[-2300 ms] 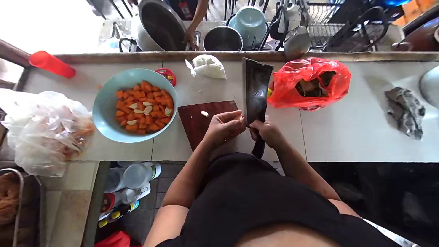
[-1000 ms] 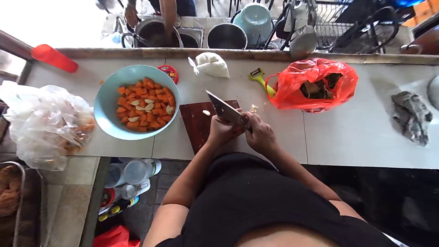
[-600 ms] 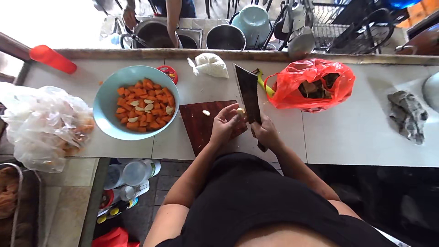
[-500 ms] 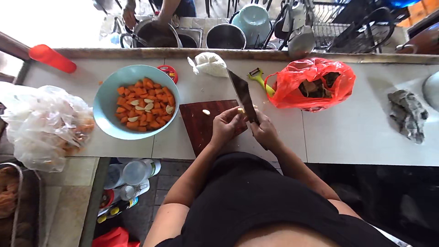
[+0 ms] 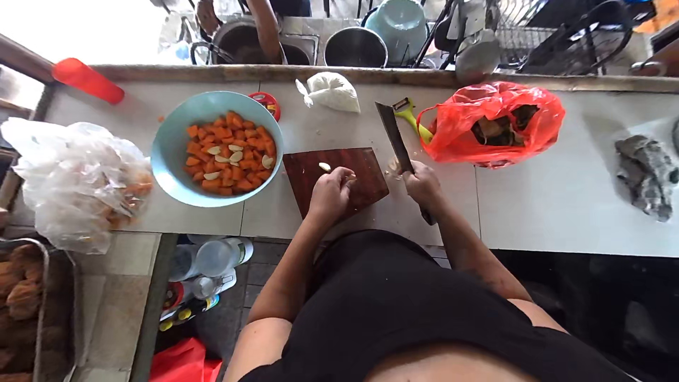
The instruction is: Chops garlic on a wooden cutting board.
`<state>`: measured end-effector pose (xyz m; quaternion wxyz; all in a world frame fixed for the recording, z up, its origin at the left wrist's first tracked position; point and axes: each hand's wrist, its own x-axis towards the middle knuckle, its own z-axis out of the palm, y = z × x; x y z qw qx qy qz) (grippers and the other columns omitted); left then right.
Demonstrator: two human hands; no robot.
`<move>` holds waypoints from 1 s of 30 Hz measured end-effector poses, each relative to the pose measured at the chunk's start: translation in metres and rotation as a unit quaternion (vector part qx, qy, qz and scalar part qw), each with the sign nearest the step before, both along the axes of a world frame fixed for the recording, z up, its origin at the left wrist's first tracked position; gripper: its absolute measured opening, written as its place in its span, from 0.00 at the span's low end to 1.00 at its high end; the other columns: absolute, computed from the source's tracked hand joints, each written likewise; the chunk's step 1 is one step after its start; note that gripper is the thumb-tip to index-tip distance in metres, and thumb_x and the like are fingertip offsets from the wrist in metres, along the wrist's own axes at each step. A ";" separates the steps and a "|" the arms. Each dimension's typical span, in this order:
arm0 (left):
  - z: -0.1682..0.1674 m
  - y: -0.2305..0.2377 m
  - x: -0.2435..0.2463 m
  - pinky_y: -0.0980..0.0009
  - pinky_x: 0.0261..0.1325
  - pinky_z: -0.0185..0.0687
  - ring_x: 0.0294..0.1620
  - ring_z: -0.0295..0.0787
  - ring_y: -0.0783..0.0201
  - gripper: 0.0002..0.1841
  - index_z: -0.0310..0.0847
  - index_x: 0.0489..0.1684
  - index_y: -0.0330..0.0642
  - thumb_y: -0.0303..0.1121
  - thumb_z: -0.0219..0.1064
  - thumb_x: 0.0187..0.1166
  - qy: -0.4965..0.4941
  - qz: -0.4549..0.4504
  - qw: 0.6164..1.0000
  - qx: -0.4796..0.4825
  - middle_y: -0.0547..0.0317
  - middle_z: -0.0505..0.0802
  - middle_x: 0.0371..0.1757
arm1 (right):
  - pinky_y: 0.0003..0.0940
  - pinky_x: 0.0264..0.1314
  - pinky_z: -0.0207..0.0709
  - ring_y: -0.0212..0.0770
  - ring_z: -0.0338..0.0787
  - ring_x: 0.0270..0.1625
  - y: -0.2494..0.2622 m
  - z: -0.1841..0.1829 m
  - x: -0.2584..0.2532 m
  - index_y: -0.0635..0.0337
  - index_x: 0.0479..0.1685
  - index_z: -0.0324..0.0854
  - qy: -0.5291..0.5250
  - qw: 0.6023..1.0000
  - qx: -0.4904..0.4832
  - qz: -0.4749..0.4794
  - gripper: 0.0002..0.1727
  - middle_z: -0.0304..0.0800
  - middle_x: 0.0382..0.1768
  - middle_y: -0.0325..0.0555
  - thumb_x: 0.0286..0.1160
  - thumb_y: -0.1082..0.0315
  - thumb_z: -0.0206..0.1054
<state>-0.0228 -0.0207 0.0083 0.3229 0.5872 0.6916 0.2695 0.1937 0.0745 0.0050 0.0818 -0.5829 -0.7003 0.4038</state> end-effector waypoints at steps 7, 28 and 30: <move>-0.005 0.007 0.007 0.44 0.66 0.78 0.63 0.82 0.37 0.13 0.91 0.60 0.41 0.32 0.69 0.82 0.134 -0.003 0.991 -0.006 0.37 0.87 0.59 | 0.66 0.51 0.83 0.65 0.91 0.51 0.003 -0.012 -0.004 0.64 0.81 0.63 -0.022 0.999 -0.042 -0.026 0.25 0.82 0.65 0.68 0.87 0.69 0.57; -0.020 0.052 0.000 0.46 0.60 0.85 0.50 0.93 0.43 0.13 0.88 0.52 0.29 0.31 0.61 0.87 0.084 -0.042 0.994 0.056 0.39 0.93 0.45 | 0.55 0.45 0.86 0.54 0.92 0.35 -0.004 0.040 0.001 0.67 0.70 0.73 -0.046 0.988 -0.059 0.134 0.17 0.88 0.40 0.61 0.94 0.66 0.53; -0.016 0.055 -0.002 0.44 0.59 0.85 0.49 0.93 0.43 0.13 0.88 0.51 0.31 0.33 0.63 0.86 0.067 -0.016 0.998 0.015 0.39 0.94 0.44 | 0.56 0.46 0.84 0.56 0.91 0.36 -0.004 0.040 0.001 0.67 0.70 0.72 -0.055 0.988 -0.067 0.131 0.16 0.88 0.40 0.61 0.94 0.66 0.53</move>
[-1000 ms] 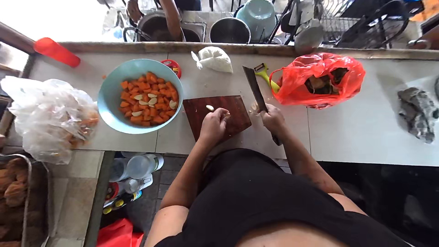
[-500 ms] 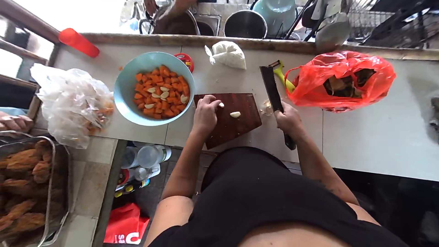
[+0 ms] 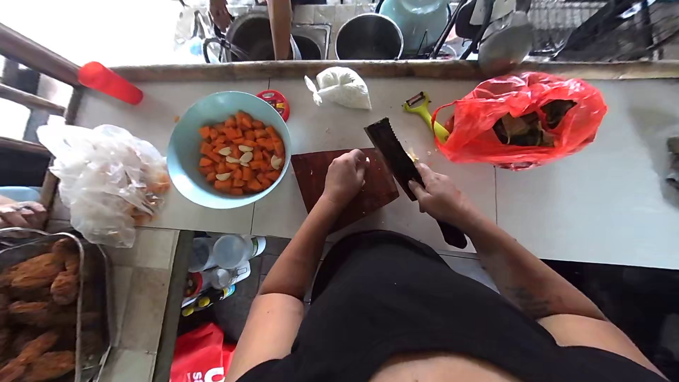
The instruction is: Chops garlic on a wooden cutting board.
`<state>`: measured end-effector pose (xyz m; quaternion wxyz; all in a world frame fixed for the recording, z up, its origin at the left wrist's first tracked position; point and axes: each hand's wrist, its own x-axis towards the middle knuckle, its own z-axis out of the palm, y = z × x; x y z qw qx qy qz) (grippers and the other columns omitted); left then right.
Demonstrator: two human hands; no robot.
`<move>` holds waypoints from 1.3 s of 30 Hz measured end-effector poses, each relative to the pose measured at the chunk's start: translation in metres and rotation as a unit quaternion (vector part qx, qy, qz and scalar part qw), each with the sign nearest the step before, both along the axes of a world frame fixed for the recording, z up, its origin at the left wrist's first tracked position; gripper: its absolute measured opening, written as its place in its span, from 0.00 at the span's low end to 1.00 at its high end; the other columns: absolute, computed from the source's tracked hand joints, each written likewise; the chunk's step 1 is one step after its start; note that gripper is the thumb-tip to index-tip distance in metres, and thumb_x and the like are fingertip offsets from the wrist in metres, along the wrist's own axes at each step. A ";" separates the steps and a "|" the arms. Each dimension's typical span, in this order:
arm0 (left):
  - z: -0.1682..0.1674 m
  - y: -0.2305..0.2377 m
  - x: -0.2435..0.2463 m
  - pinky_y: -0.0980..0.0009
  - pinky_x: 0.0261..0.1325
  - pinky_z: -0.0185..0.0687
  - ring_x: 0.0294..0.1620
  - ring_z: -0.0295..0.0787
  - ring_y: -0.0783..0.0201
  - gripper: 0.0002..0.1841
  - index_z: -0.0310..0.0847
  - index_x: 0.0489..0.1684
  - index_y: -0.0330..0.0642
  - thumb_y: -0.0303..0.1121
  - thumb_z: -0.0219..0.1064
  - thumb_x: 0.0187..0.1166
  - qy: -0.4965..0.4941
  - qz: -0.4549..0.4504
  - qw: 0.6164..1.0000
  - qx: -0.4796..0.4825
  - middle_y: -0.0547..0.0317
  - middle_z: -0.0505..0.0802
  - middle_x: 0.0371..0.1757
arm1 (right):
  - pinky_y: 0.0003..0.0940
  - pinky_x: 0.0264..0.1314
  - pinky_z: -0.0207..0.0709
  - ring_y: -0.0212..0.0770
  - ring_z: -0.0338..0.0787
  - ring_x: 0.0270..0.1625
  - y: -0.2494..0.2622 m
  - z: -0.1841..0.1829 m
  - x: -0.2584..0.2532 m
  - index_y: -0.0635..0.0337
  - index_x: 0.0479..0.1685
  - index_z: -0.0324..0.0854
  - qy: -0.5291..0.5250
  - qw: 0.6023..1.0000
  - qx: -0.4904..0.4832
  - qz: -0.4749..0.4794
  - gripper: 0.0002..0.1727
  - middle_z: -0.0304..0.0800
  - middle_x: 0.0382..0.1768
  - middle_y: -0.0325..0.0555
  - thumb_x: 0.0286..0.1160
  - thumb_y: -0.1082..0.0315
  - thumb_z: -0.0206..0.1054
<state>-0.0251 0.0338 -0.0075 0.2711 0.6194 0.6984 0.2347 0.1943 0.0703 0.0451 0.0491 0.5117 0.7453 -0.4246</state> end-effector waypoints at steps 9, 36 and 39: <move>-0.006 -0.018 0.001 0.48 0.62 0.85 0.55 0.92 0.43 0.08 0.92 0.47 0.32 0.25 0.68 0.78 0.027 -0.006 0.997 0.075 0.40 0.94 0.48 | 0.64 0.62 0.80 0.64 0.90 0.60 -0.002 0.001 -0.015 0.67 0.70 0.71 -0.065 0.996 -0.025 0.062 0.16 0.87 0.54 0.66 0.93 0.67 0.51; -0.023 -0.028 0.006 0.51 0.56 0.88 0.50 0.94 0.45 0.05 0.93 0.40 0.34 0.22 0.71 0.74 0.011 -0.001 0.989 0.146 0.43 0.95 0.46 | 0.63 0.61 0.80 0.65 0.90 0.61 -0.001 0.012 -0.044 0.65 0.72 0.69 -0.121 0.983 -0.054 0.125 0.17 0.88 0.54 0.65 0.95 0.66 0.49; -0.009 -0.025 -0.002 0.48 0.58 0.87 0.51 0.94 0.44 0.07 0.92 0.42 0.33 0.22 0.67 0.78 -0.015 -0.023 0.996 0.088 0.41 0.95 0.48 | 0.64 0.54 0.82 0.65 0.92 0.52 -0.003 0.004 -0.025 0.69 0.66 0.73 -0.016 0.995 0.034 0.097 0.16 0.89 0.46 0.64 0.93 0.66 0.52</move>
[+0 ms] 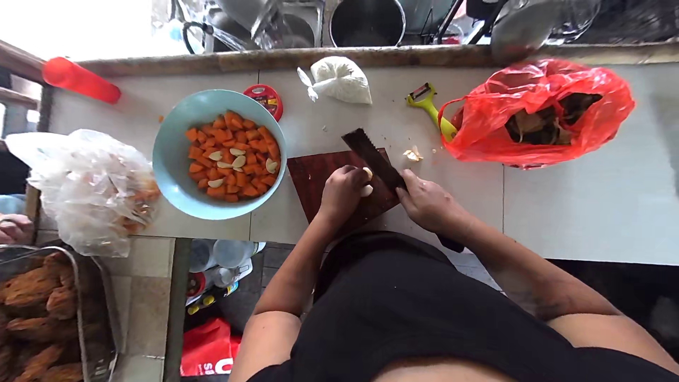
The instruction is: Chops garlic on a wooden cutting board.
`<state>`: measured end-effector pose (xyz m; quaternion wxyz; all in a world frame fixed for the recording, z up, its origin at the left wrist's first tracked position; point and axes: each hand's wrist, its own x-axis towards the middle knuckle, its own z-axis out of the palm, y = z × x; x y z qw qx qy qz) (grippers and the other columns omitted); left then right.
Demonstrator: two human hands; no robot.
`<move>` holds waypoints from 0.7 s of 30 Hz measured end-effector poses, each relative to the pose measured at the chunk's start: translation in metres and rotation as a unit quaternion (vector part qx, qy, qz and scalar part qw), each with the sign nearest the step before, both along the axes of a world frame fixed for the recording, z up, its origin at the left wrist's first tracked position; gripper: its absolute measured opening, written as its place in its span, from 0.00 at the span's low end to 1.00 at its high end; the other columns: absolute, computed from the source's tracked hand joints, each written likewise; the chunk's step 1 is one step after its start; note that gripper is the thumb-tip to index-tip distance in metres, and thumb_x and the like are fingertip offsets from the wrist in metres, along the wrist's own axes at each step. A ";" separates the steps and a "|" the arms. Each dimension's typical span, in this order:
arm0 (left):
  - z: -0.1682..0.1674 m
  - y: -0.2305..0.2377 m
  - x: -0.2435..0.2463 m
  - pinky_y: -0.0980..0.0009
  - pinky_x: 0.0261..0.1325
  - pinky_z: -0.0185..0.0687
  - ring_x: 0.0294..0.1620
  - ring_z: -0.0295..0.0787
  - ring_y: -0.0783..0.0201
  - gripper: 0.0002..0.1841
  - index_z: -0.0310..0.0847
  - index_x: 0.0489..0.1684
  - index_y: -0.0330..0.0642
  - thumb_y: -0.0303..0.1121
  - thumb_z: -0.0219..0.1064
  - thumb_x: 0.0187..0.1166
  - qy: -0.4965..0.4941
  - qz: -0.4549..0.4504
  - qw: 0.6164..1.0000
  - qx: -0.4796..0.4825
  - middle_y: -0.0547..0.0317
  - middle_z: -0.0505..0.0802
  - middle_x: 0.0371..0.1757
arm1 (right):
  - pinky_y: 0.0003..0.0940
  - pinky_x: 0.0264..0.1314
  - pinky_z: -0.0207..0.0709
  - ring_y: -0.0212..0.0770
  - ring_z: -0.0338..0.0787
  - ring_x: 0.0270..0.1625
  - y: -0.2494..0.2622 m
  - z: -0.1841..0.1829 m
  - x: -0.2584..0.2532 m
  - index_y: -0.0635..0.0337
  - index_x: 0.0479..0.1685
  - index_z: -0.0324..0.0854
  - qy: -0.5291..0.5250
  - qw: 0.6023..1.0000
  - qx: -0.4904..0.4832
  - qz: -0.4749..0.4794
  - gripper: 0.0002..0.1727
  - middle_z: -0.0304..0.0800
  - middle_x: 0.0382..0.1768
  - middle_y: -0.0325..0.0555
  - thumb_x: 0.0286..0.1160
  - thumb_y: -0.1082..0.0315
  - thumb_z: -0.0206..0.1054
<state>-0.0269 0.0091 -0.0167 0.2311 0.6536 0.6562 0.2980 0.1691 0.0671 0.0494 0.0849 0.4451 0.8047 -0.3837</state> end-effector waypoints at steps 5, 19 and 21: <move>0.007 0.021 -0.014 0.46 0.69 0.80 0.64 0.85 0.39 0.14 0.88 0.56 0.34 0.20 0.72 0.72 0.018 -0.077 0.995 -0.053 0.38 0.89 0.59 | 0.63 0.50 0.83 0.64 0.92 0.48 0.002 0.006 0.008 0.69 0.63 0.72 0.006 0.999 0.032 -0.031 0.14 0.88 0.42 0.63 0.94 0.66 0.52; 0.015 0.009 0.029 0.44 0.58 0.85 0.57 0.88 0.37 0.09 0.91 0.47 0.32 0.22 0.70 0.74 0.072 0.032 0.991 -0.111 0.35 0.90 0.50 | 0.60 0.51 0.84 0.66 0.93 0.51 -0.016 0.015 -0.008 0.67 0.74 0.69 -0.155 0.987 0.013 0.030 0.18 0.85 0.59 0.66 0.94 0.68 0.47; 0.015 0.010 0.032 0.44 0.57 0.85 0.57 0.88 0.36 0.08 0.90 0.46 0.30 0.20 0.69 0.72 0.079 0.037 0.990 -0.113 0.34 0.90 0.51 | 0.59 0.50 0.85 0.66 0.93 0.51 -0.018 0.016 -0.018 0.68 0.77 0.67 -0.192 0.981 0.015 0.040 0.20 0.84 0.60 0.68 0.92 0.71 0.49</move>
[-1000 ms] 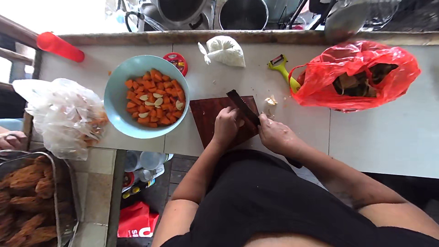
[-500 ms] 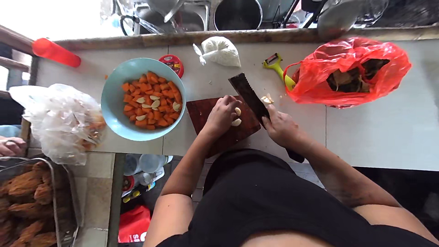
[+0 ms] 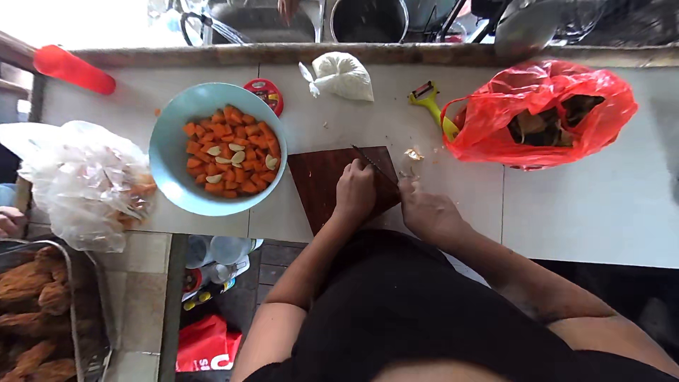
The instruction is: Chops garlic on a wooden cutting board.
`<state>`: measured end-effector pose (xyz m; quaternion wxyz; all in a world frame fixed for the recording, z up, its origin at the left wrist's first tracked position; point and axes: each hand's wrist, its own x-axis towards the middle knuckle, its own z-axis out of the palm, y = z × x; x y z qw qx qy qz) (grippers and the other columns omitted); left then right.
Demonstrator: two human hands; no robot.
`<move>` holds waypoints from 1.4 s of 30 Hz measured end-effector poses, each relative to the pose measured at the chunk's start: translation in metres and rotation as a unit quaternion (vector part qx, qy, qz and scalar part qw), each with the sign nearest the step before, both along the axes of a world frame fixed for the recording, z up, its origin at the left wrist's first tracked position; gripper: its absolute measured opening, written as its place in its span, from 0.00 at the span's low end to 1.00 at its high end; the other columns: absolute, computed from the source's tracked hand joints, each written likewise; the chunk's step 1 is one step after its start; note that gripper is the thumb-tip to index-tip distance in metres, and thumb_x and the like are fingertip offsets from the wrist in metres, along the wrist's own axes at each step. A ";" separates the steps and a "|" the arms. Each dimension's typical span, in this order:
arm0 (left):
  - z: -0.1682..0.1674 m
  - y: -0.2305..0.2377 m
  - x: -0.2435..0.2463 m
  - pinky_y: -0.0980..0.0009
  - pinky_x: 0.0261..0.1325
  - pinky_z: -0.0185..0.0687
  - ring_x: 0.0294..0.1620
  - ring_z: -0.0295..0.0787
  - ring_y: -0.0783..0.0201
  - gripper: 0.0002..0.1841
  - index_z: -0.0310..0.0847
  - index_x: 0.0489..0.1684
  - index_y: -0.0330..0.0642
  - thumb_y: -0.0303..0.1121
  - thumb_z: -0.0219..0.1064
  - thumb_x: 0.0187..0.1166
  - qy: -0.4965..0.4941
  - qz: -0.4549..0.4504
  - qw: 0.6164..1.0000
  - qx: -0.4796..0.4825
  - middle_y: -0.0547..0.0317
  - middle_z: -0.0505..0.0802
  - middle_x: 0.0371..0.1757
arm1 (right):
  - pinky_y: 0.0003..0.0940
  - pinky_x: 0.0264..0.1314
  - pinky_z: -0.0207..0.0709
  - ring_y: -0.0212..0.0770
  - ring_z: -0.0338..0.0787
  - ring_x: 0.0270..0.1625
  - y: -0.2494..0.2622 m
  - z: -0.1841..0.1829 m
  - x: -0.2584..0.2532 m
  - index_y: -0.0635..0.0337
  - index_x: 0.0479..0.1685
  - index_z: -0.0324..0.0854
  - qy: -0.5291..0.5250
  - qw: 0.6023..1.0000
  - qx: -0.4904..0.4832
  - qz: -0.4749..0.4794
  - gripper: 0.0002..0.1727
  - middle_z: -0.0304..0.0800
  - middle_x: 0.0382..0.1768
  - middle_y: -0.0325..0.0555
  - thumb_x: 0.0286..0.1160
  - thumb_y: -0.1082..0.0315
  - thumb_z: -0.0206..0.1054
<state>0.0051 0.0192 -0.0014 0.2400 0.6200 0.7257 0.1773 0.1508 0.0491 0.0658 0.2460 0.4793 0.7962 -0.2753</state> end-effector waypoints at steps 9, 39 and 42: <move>0.002 -0.004 -0.005 0.45 0.62 0.85 0.57 0.91 0.38 0.09 0.90 0.46 0.28 0.22 0.73 0.72 -0.003 0.013 1.000 0.006 0.34 0.92 0.52 | 0.58 0.54 0.85 0.64 0.93 0.54 0.004 0.004 -0.008 0.65 0.79 0.66 0.006 1.000 -0.012 -0.002 0.21 0.83 0.65 0.65 0.92 0.71 0.49; -0.003 -0.011 -0.005 0.44 0.60 0.85 0.56 0.91 0.36 0.08 0.89 0.43 0.26 0.23 0.72 0.74 -0.002 0.028 0.999 0.025 0.33 0.92 0.51 | 0.58 0.58 0.83 0.64 0.92 0.58 0.005 0.011 -0.027 0.64 0.80 0.64 -0.025 0.998 -0.052 -0.009 0.22 0.83 0.63 0.65 0.91 0.71 0.53; -0.003 -0.013 -0.005 0.44 0.55 0.87 0.52 0.91 0.36 0.06 0.88 0.38 0.26 0.23 0.74 0.71 0.005 0.028 0.999 0.043 0.33 0.91 0.47 | 0.59 0.57 0.84 0.64 0.92 0.58 0.009 0.007 -0.030 0.63 0.80 0.64 -0.023 0.999 -0.047 -0.013 0.22 0.85 0.61 0.64 0.89 0.71 0.55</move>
